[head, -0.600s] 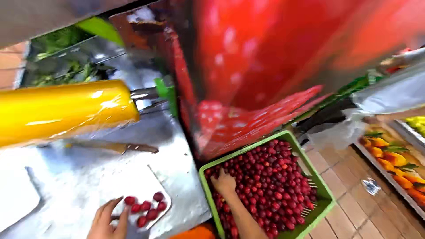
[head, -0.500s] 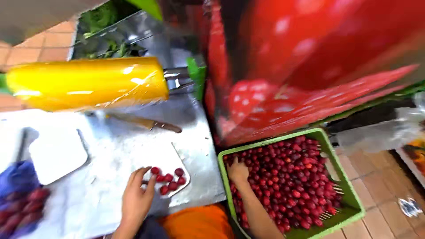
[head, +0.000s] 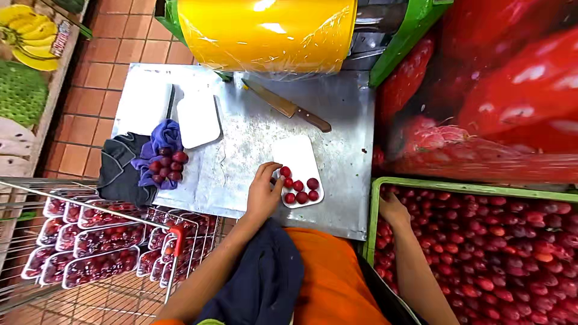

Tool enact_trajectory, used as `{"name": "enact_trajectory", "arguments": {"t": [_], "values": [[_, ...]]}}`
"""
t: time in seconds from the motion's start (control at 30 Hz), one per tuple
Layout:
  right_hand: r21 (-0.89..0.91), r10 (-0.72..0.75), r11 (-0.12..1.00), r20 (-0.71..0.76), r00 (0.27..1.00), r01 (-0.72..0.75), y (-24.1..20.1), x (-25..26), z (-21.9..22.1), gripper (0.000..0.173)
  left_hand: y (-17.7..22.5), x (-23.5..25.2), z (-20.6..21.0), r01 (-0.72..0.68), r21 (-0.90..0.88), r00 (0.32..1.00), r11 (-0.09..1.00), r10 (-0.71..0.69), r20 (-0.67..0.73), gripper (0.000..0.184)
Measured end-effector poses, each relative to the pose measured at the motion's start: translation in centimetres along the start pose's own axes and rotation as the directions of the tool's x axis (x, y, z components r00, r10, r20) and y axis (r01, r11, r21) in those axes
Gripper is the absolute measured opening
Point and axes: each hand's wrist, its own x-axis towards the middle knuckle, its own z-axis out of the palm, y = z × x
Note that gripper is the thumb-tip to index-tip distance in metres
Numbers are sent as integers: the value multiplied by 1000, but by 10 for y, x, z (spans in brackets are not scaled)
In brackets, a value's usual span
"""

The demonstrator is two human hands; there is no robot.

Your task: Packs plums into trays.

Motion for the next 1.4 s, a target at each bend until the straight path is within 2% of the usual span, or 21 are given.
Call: {"name": "enact_trajectory", "arguments": {"t": [0.17, 0.3, 0.43, 0.53, 0.7, 0.77, 0.87, 0.93, 1.0, 1.07, 1.1, 1.13, 1.17, 1.2, 1.27, 1.3, 1.33, 1.4], "values": [[191, -16, 981, -95, 995, 34, 15, -9, 12, 52, -4, 4, 8, -88, 91, 996, 992, 90, -26, 34], [391, 33, 919, -199, 979, 49, 17, -36, 31, 52, -6, 5, 5, -148, 234, 985, 961, 121, 123, 41], [495, 95, 867, -258, 962, 47, 10, -48, 39, 54, -12, -5, 3, -233, 214, 962, 948, 193, 193, 38], [573, 57, 816, -216, 975, 79, 15, -39, 36, 56, -12, -15, 1, -230, 205, 962, 951, 190, 198, 37], [492, -50, 863, -145, 988, 116, 15, -16, 26, 50, -9, -11, 1, -204, 160, 965, 966, 171, 201, 37], [548, -83, 827, -101, 991, 125, 17, -5, 22, 48, -7, -11, 3, -200, 141, 965, 970, 170, 198, 40], [769, -85, 636, -15, 996, 66, 26, 8, 25, 40, -6, -15, 1, -195, 142, 970, 971, 169, 176, 42], [918, -93, 396, 73, 993, -30, 37, 11, 25, 36, -3, -19, -2, -196, 143, 974, 970, 176, 143, 47], [987, -154, 94, 143, 978, -129, 48, 2, 19, 28, 4, -25, -9, -220, 121, 973, 968, 208, 99, 50], [953, -316, -241, 103, 943, -185, 54, -14, 5, 33, 22, -31, -15, -223, 9, 974, 975, 222, 49, 48], [913, -409, -358, 35, 912, -195, 54, -24, -4, 36, 34, -33, -15, -180, -110, 980, 978, 187, 63, 45], [892, -472, -414, -37, 881, -184, 50, -37, -13, 36, 48, -36, -14, -91, -253, 983, 963, 127, 132, 40], [898, -508, -416, -100, 856, -142, 42, -53, -24, 36, 64, -38, -11, 39, -394, 964, 918, 70, 258, 36], [928, -506, -368, -148, 849, -57, 30, -70, -33, 36, 77, -38, -5, 186, -511, 905, 839, 56, 422, 35], [972, -482, -160, -230, 845, 173, -1, -104, -44, 37, 100, -38, 14, 479, -594, 700, 646, 128, 703, 57], [955, -476, -43, -277, 835, 292, -16, -119, -43, 35, 111, -40, 24, 600, -576, 610, 555, 148, 778, 68], [909, -485, 70, -329, 810, 411, -30, -132, -39, 33, 121, -41, 30, 697, -544, 549, 468, 141, 824, 75], [783, -545, 178, -426, 722, 596, -57, -151, -23, 32, 137, -42, 32, 809, -486, 493, 330, 69, 867, 76]]}}
